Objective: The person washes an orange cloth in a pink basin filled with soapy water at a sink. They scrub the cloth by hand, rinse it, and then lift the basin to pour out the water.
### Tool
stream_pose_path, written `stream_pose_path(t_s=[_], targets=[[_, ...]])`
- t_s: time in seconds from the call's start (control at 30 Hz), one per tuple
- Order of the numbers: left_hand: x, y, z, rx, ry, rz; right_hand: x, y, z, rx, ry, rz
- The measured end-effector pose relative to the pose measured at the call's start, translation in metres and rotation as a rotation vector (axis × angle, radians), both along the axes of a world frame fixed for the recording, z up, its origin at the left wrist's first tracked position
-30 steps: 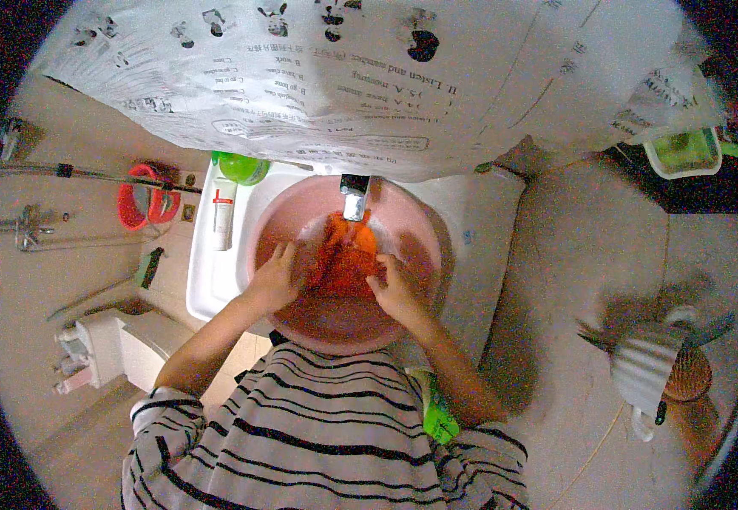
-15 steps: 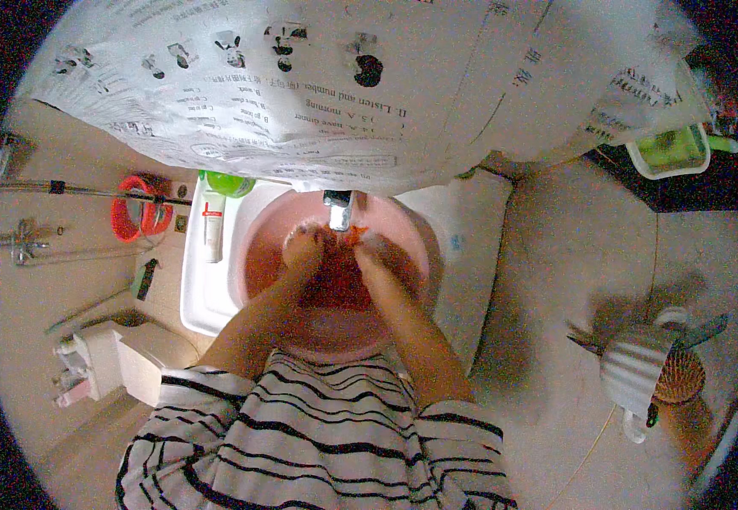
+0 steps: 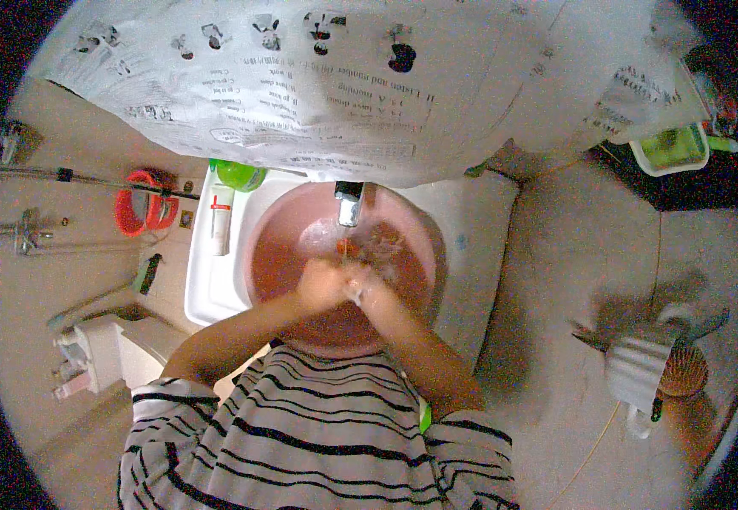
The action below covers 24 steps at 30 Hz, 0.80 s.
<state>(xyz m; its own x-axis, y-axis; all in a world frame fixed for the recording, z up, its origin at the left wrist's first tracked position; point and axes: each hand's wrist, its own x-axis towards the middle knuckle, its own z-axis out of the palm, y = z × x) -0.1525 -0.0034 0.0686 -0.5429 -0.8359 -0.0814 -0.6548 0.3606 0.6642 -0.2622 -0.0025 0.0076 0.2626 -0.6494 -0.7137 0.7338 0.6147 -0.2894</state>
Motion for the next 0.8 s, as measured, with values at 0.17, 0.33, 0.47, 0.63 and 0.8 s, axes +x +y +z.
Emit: stream_pose_path(t_s=[0.17,0.33,0.47,0.63,0.8], targets=[[0.007,-0.017,0.017,-0.005,0.065,0.279,0.016,0.012,0.005,-0.249,-0.066,0.023],[-0.008,0.019,0.040,-0.053,0.232,0.203,-0.004,0.020,0.018,-0.300,-0.363,-0.031],[0.013,0.009,0.000,0.457,0.408,0.397,0.001,0.019,0.067,0.069,0.156,0.024],[0.054,-0.040,-0.048,0.363,0.325,0.614,-0.051,0.016,0.039,-0.078,0.325,0.008],[0.026,-0.036,-0.158,0.620,0.162,0.251,-0.062,0.009,-0.025,0.124,0.208,0.136]])
